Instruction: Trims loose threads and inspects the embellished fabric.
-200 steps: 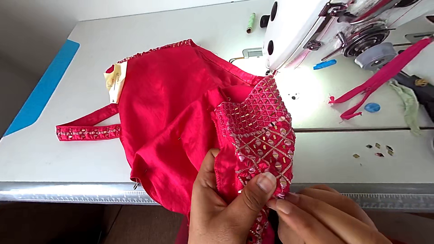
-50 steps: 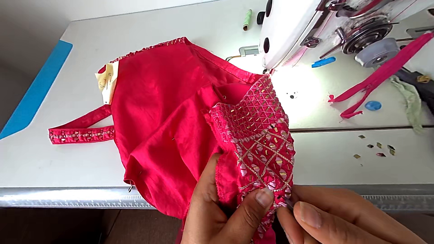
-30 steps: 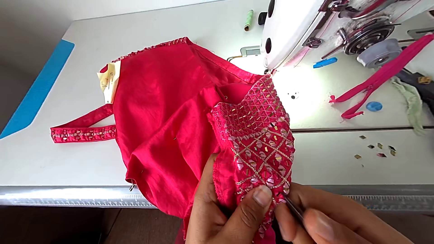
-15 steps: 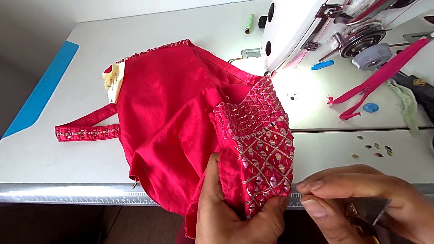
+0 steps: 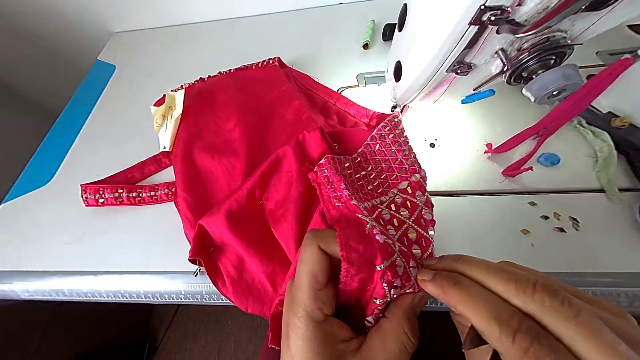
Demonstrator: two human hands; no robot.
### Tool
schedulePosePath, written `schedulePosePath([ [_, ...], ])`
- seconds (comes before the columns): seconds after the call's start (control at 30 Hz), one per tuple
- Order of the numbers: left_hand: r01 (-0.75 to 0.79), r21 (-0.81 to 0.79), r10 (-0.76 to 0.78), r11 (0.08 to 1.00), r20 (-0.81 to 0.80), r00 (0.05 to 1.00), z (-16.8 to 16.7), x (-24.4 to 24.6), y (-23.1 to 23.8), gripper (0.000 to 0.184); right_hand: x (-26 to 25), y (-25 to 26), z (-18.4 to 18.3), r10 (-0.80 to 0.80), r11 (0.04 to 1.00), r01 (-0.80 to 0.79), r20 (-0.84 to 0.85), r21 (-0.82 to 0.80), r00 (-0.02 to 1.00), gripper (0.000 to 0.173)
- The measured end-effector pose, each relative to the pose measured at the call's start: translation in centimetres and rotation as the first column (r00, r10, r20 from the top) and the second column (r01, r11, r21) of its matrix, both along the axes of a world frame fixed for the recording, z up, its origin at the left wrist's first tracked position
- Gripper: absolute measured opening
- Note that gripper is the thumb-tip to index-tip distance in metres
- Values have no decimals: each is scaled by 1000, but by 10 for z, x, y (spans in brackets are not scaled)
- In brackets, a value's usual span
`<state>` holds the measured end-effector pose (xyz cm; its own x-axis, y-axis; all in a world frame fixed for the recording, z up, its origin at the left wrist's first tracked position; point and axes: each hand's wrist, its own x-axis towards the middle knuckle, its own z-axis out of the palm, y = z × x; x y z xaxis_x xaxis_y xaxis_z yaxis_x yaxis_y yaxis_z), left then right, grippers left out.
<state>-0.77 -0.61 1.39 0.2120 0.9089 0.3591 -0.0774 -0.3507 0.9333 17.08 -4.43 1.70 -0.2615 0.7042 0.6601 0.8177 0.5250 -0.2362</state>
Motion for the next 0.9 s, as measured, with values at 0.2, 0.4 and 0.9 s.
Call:
schedulePosePath([
  [0.2,-8,63,11,998,-48,999,-2,-1,2,40,-7,5,-7,-47,997,46,3,57,999,10],
  [0.4,-57,145,68,988,-70,995,-10,0,3,38,-19,6,-3,-113,987,89,-187,-136,976,16],
  [0.9,-56,98,61,994,-47,997,-12,-1,5,41,-34,4,-9,-195,981,196,-138,0,971,15],
])
